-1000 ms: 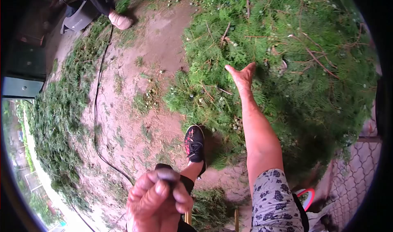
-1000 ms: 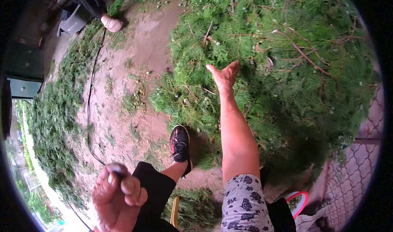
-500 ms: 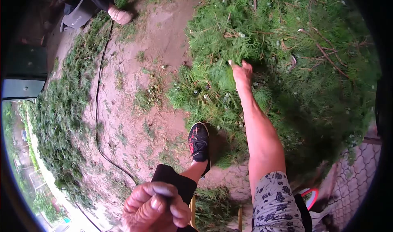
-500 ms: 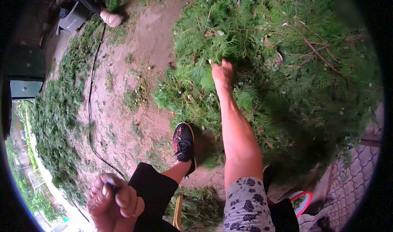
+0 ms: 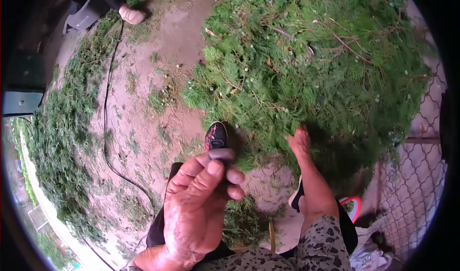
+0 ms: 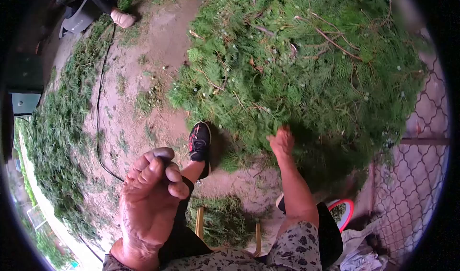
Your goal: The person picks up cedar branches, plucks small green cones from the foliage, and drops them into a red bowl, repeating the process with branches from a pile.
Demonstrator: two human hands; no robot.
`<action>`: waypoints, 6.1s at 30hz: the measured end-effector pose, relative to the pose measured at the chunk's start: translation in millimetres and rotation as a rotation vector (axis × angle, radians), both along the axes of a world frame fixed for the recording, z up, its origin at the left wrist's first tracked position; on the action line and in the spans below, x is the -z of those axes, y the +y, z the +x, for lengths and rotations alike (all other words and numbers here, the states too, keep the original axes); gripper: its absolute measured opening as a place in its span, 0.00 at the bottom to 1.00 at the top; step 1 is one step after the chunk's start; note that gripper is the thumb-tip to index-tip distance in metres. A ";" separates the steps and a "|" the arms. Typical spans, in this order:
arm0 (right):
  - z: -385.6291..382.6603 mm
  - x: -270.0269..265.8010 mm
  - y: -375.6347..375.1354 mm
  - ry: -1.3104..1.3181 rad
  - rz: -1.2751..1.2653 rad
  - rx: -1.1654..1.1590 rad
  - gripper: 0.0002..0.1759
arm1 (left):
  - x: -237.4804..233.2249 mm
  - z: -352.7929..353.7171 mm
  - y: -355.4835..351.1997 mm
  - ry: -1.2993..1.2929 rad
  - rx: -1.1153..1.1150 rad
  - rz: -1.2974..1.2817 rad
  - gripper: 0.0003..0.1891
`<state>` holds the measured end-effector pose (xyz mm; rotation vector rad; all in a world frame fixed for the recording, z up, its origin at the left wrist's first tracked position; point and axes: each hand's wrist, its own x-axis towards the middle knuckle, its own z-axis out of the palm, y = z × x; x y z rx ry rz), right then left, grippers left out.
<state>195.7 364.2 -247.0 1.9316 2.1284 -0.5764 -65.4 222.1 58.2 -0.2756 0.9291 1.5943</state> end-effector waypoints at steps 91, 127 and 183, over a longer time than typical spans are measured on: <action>-40.8 -27.4 -118.2 0.460 -0.162 0.339 0.13 | 5.4 80.9 19.0 0.038 0.454 -0.065 0.09; -122.7 -15.5 92.3 0.621 0.072 0.105 0.21 | -5.0 21.9 3.9 0.035 0.315 -0.050 0.09; -140.6 72.2 -16.6 0.614 0.287 0.276 0.10 | 9.8 4.0 0.2 0.039 0.219 -0.049 0.12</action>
